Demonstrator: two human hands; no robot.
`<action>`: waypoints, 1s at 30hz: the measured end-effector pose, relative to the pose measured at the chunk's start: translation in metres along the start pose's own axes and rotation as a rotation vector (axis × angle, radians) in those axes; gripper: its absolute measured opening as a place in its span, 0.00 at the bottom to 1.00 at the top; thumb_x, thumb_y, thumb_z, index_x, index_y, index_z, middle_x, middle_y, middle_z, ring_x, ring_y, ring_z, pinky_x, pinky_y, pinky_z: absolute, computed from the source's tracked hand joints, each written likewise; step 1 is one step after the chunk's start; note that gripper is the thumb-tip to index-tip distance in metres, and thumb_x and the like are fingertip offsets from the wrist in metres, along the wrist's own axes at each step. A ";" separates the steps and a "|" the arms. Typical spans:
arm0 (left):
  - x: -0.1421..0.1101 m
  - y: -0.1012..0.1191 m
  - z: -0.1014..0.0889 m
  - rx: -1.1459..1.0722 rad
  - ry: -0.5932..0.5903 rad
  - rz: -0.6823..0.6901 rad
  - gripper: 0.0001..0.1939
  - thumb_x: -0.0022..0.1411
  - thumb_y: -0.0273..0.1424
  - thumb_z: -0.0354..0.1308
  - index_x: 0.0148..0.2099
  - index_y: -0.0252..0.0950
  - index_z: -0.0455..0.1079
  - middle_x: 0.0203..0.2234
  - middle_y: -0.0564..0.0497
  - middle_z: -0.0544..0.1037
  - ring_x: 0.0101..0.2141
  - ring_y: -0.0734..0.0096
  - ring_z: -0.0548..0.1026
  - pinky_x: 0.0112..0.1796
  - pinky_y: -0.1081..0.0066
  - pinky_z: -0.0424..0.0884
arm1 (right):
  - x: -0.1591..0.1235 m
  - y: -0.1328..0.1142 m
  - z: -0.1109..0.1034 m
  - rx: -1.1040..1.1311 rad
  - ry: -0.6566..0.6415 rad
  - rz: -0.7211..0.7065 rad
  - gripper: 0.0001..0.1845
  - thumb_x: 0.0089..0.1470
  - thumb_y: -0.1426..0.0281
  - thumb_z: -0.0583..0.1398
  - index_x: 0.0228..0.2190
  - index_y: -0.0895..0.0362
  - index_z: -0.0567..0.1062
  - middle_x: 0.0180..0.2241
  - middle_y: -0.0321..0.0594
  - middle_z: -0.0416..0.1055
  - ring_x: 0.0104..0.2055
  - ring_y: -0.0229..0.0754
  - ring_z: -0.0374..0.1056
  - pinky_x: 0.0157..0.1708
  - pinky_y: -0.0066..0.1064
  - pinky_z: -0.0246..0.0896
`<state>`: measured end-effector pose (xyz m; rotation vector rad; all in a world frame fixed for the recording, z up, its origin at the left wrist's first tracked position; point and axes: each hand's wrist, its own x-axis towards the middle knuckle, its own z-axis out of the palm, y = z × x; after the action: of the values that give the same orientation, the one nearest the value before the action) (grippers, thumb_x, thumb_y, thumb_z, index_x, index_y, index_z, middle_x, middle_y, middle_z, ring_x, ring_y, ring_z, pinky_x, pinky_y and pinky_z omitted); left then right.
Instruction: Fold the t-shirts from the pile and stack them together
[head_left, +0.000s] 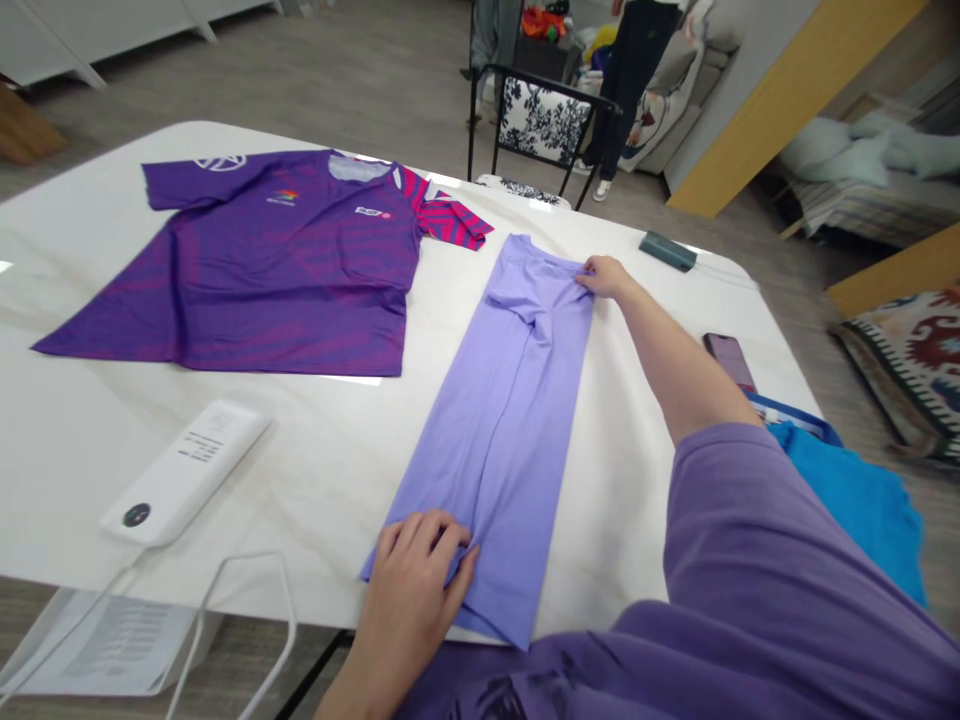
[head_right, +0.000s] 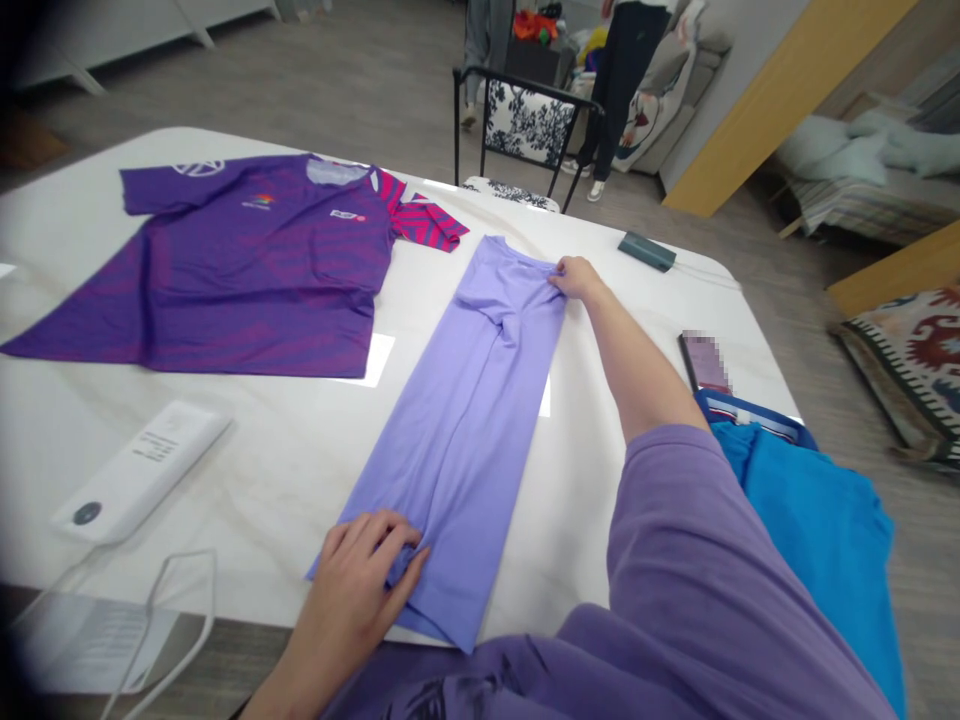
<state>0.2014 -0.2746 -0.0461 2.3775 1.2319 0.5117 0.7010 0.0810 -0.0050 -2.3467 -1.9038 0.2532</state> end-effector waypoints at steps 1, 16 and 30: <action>-0.001 0.002 0.000 -0.015 -0.011 0.008 0.04 0.78 0.33 0.59 0.47 0.45 0.75 0.43 0.45 0.81 0.45 0.50 0.80 0.48 0.45 0.72 | -0.004 -0.004 0.002 0.011 0.040 0.017 0.21 0.78 0.65 0.61 0.58 0.72 0.74 0.59 0.60 0.73 0.52 0.38 0.66 0.62 0.33 0.62; -0.032 -0.079 -0.045 0.212 -0.164 0.385 0.49 0.73 0.54 0.67 0.85 0.42 0.53 0.80 0.39 0.64 0.79 0.42 0.61 0.79 0.42 0.52 | -0.385 -0.116 0.040 0.331 -0.091 -0.567 0.27 0.76 0.46 0.61 0.59 0.53 0.79 0.55 0.49 0.82 0.56 0.52 0.80 0.58 0.45 0.71; -0.096 -0.053 -0.016 0.173 -0.026 0.526 0.32 0.71 0.18 0.57 0.70 0.51 0.77 0.63 0.46 0.84 0.63 0.54 0.79 0.63 0.50 0.61 | -0.589 -0.095 0.129 0.197 0.110 -0.584 0.44 0.61 0.87 0.56 0.72 0.44 0.74 0.73 0.40 0.72 0.77 0.50 0.67 0.74 0.54 0.65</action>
<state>0.1057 -0.3241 -0.0727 2.8524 0.6474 0.5418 0.4669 -0.4774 -0.0778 -1.5621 -2.2758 0.2331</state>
